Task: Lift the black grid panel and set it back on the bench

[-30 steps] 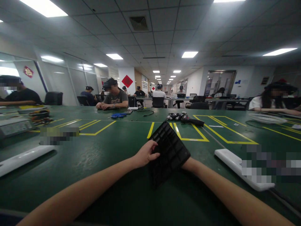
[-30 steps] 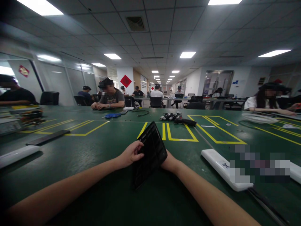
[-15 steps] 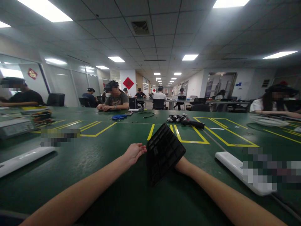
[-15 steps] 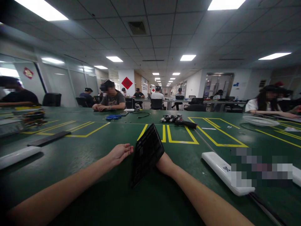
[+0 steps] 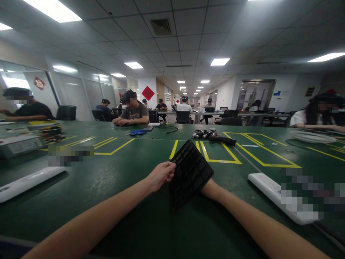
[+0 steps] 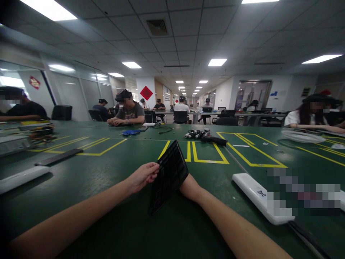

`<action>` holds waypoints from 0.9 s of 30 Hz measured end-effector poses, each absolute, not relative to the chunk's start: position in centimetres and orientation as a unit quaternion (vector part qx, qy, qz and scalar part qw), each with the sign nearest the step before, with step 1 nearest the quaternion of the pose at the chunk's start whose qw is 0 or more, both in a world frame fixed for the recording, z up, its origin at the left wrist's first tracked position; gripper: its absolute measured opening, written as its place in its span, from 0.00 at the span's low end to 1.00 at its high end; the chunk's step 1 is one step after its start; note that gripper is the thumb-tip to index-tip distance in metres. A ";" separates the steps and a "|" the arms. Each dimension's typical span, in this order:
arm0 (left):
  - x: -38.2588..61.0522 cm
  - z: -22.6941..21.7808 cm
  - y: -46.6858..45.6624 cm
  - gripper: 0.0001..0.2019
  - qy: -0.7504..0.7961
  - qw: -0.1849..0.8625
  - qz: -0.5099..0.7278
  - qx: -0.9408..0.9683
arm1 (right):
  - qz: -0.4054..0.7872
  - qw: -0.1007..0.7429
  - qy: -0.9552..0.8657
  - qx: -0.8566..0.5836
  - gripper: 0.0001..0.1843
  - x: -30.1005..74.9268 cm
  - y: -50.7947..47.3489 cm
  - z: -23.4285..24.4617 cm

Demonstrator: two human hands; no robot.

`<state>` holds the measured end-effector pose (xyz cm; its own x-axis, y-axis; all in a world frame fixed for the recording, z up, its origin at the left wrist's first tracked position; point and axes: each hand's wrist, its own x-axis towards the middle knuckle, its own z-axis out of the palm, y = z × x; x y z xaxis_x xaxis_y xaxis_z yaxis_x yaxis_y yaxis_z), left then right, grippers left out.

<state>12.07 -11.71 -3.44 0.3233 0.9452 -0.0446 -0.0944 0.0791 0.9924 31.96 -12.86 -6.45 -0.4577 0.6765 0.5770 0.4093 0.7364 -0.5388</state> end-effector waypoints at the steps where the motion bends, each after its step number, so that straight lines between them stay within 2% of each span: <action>1: 12.2 -3.5 -11.7 0.14 0.400 0.612 0.421 0.538 | 0.164 0.404 -0.840 -0.321 0.19 32.1 -12.6 -6.7; 5: 12.8 -4.0 -11.8 0.12 0.415 0.564 0.417 0.580 | 0.161 0.392 -0.852 -0.307 0.19 32.3 -11.8 -7.6; 12: 13.2 -4.9 -12.4 0.06 0.479 0.394 0.426 0.659 | 0.130 0.389 -0.861 -0.300 0.22 32.1 -11.4 -8.6; 20: 12.7 -5.7 -12.8 0.07 0.452 0.145 0.398 0.785 | 0.100 0.388 -0.863 -0.309 0.22 32.0 -12.1 -8.1; 23: 12.5 -5.9 -12.8 0.07 0.425 0.122 0.373 0.815 | 0.103 0.374 -0.866 -0.317 0.23 32.2 -12.0 -8.2; 27: 12.5 -6.2 -12.2 0.09 0.448 0.178 0.382 0.788 | 0.113 0.381 -0.857 -0.328 0.23 32.2 -11.9 -8.3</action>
